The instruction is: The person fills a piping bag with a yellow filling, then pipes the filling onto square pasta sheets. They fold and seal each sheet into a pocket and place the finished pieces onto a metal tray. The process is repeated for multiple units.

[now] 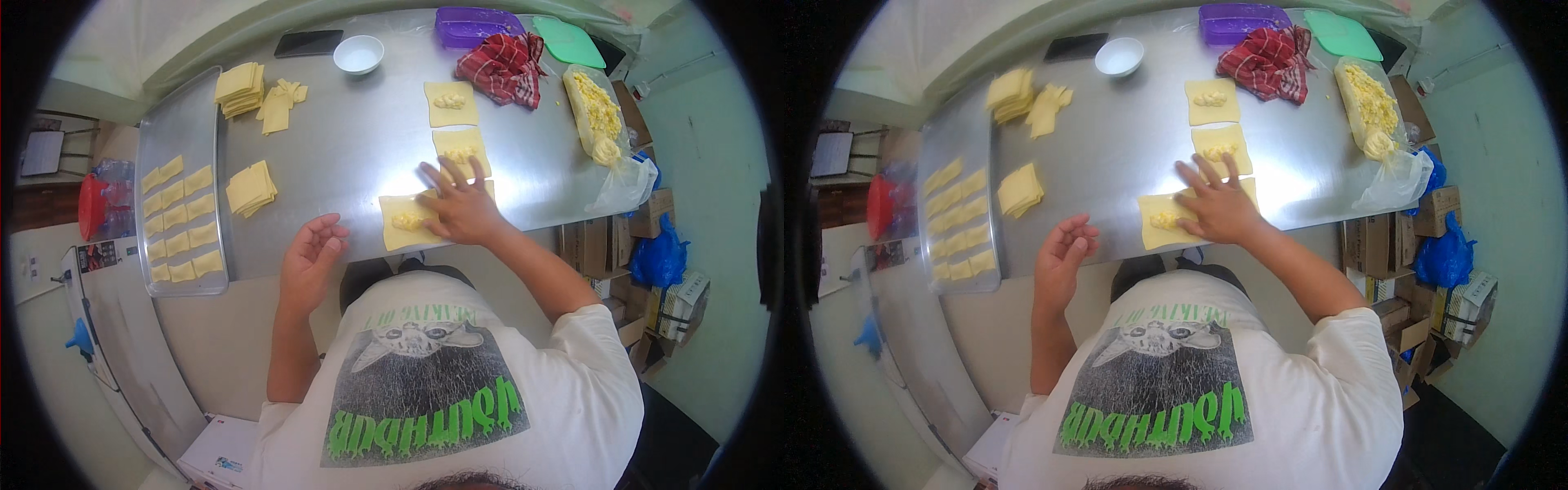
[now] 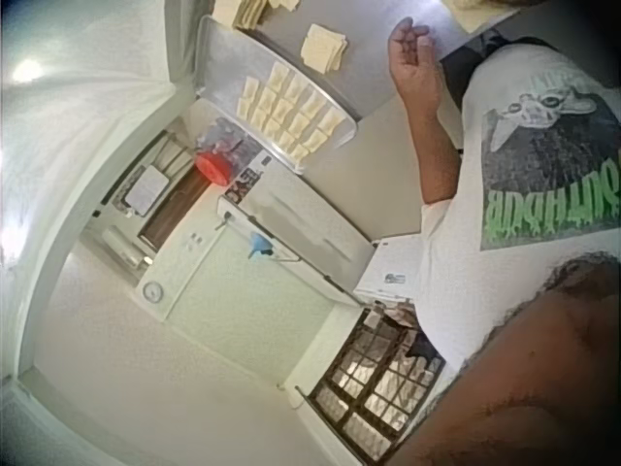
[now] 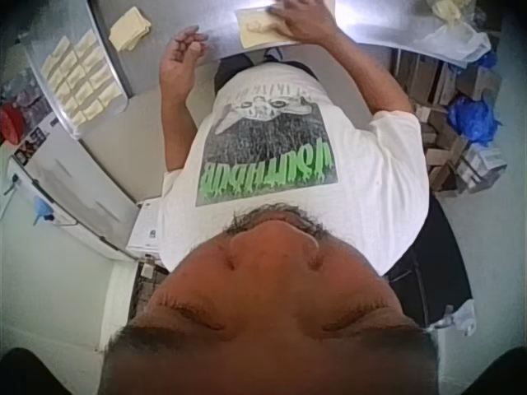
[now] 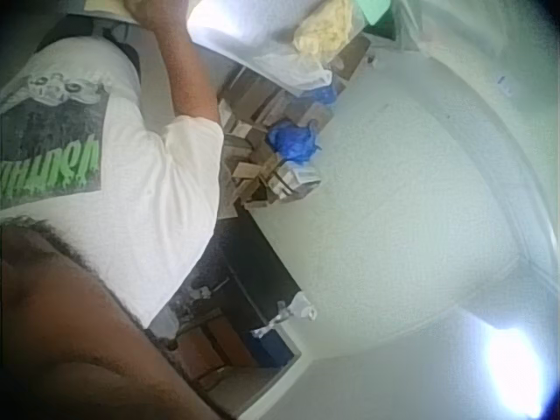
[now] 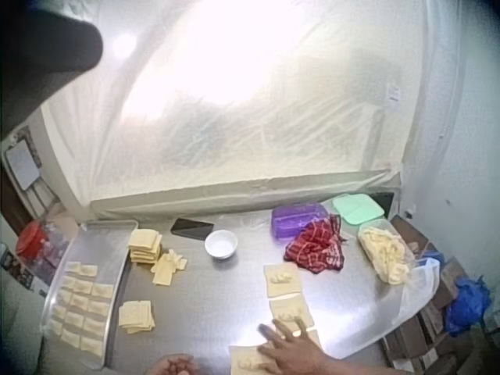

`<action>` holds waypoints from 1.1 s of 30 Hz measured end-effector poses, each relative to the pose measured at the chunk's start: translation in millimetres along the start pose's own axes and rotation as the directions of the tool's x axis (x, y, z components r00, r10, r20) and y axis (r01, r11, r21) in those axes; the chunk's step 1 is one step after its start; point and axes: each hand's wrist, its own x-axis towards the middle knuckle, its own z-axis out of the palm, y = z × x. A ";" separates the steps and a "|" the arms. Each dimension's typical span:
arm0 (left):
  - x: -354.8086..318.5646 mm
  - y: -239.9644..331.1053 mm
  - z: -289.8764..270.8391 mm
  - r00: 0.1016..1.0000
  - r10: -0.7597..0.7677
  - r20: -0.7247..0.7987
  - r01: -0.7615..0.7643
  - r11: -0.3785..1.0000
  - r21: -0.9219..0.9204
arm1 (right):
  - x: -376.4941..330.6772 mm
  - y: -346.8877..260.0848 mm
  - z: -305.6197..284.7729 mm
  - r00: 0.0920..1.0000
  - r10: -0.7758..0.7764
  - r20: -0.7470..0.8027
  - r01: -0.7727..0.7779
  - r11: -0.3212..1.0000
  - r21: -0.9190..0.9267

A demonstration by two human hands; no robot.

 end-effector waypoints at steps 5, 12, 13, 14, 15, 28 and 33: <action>3.0 -9.0 3.8 0.999 -0.036 0.014 0.035 0.999 0.024 | -8.5 1.6 -18.9 0.990 0.116 0.082 -0.108 0.990 -0.095; 20.2 2.1 16.8 0.997 -0.066 0.042 0.066 0.998 0.004 | 25.8 -23.6 8.2 0.994 -0.001 0.114 -0.010 0.996 0.093; 20.5 0.0 14.5 0.998 -0.054 0.042 0.054 0.998 -0.010 | 21.4 -17.3 5.7 0.994 -0.001 0.112 -0.009 0.996 0.092; 20.6 -3.2 12.4 0.998 -0.042 0.039 0.043 0.999 -0.024 | 14.4 -8.6 2.4 0.991 0.013 0.131 -0.019 0.999 0.047; 21.7 -7.7 9.2 0.998 -0.042 0.036 0.043 0.999 -0.025 | 7.1 -0.5 -1.5 0.988 0.029 0.150 -0.029 1.000 0.001; 89.3 -87.9 48.2 0.871 0.331 0.362 -0.467 0.335 0.818 | 13.2 -4.0 22.8 0.989 -0.051 -0.140 0.045 0.998 -0.047; 93.7 -77.4 55.6 0.887 0.251 0.387 -0.452 0.306 0.838 | 17.6 -4.8 16.5 1.000 0.011 0.016 -0.011 1.000 -0.004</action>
